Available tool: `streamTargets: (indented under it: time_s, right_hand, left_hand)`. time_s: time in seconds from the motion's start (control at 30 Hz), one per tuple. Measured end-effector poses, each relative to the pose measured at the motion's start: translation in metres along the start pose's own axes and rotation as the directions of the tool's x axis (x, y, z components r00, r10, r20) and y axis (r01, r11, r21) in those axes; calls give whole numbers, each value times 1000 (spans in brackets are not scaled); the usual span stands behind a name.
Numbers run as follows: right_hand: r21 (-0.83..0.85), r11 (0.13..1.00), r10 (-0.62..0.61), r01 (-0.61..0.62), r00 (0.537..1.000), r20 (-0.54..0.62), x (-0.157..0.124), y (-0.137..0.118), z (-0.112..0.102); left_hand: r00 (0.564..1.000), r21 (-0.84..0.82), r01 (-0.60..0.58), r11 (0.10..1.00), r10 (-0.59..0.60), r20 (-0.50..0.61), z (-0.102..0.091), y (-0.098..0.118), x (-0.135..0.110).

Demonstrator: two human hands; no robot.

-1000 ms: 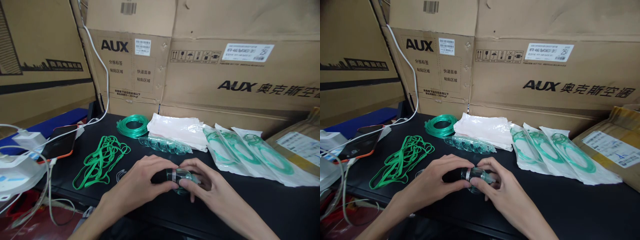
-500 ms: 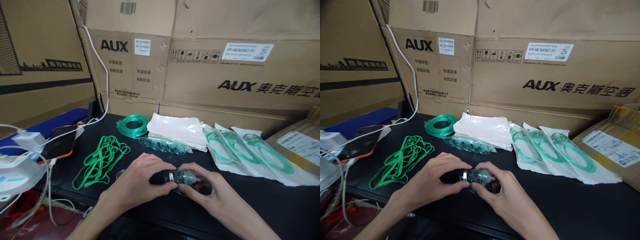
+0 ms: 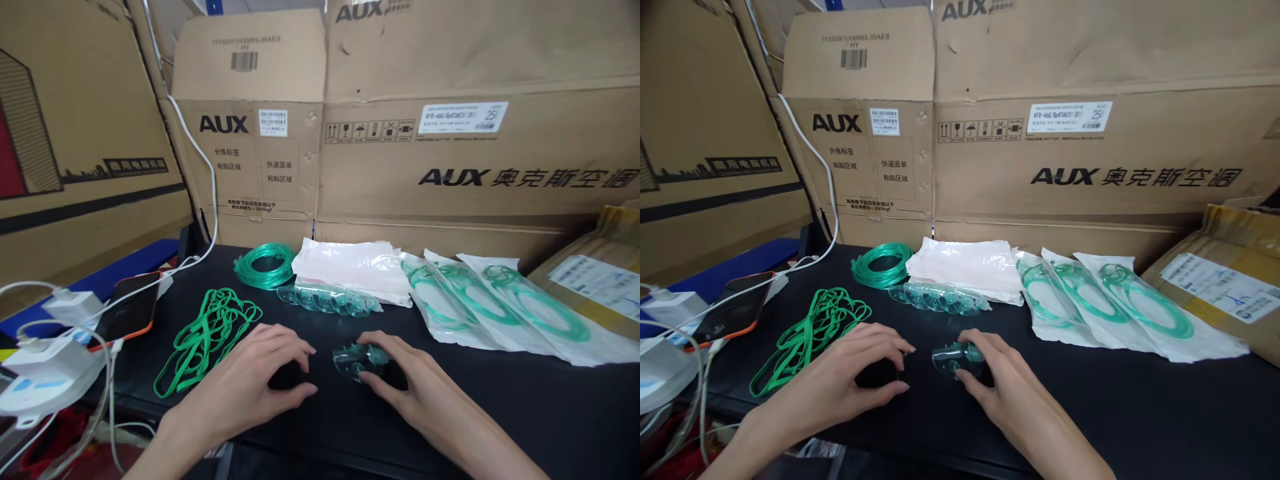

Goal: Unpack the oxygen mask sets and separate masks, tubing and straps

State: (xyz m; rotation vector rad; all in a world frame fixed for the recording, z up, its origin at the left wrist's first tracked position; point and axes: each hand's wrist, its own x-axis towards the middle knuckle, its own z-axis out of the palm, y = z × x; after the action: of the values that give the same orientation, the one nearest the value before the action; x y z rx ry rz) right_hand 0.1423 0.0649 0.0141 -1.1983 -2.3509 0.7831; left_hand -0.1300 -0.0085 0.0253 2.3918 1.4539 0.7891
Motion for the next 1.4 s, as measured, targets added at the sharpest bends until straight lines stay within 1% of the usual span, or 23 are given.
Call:
streamTargets:
  time_s: [0.1, 0.23, 0.33, 0.47, 0.6, 0.73, 0.83, 0.9, 0.97, 1.0, 1.07, 1.13, 1.2, 1.27, 1.33, 1.4]
  right_hand:
    - [18, 1000, 15, -14, 1000, -4, -7, 6, -5]
    - [31, 999, 8, -8, 1000, -12, -13, 9, -9]
    - [13, 1000, 10, -10, 1000, -1, -15, 10, -10]
    - [-12, 1000, 28, -28, 1000, 3, -16, 15, -10]
    - [-15, 1000, 17, -17, 1000, 14, -16, 17, -10]
    - [-7, 1000, 17, -17, 1000, 2, -17, 14, -12]
    - [-5, 1000, 24, -24, 1000, 3, -17, 12, -20]
    - [3, 1000, 20, -20, 999, -24, -13, 13, -33]
    - [4, 1000, -4, 4, 995, -103, -4, 16, -48]
    - [6, 1000, -23, 24, 988, -152, 2, 19, -57]
    - [18, 997, -73, 80, 969, -236, 19, 24, -71]
    - [29, 991, -120, 134, 949, -291, 38, 30, -79]
    - [20, 986, -152, 167, 935, -321, 53, 34, -80]
    - [-3, 984, -168, 178, 927, -334, 63, 38, -75]
    - [-24, 984, -177, 179, 929, -326, 65, 41, -68]
    - [-48, 984, -178, 171, 936, -305, 64, 42, -63]
  left_hand:
    - [998, 89, 20, 996, -25, 56, -7, -13, -16]
    - [999, 147, 40, 988, -45, 29, -14, -26, -30]
    - [999, 190, 33, 981, -35, 10, -19, -30, -35]
    - [998, 262, 38, 964, -51, 44, -24, -34, -40]
    - [995, 324, 49, 945, -74, 68, -30, -38, -46]
    - [994, 358, 25, 933, -60, 86, -33, -44, -54]
    - [995, 380, 9, 925, -46, 89, -32, -46, -59]
    - [997, 385, 19, 923, -47, 65, -30, -43, -56]
    - [999, 364, 24, 931, -36, 26, -26, -34, -43]
    - [1000, 343, 22, 939, -25, 4, -24, -28, -33]
    - [999, 285, 5, 958, 7, -41, -18, -14, -5]
    - [995, 223, -29, 974, 51, -89, -10, 0, 29]
    - [986, 181, -90, 979, 113, -123, -1, 8, 65]
    - [979, 172, -119, 978, 144, -143, 8, 8, 95]
    - [978, 170, -130, 977, 155, -137, 18, 3, 115]
    - [980, 158, -132, 979, 152, -127, 25, -6, 124]
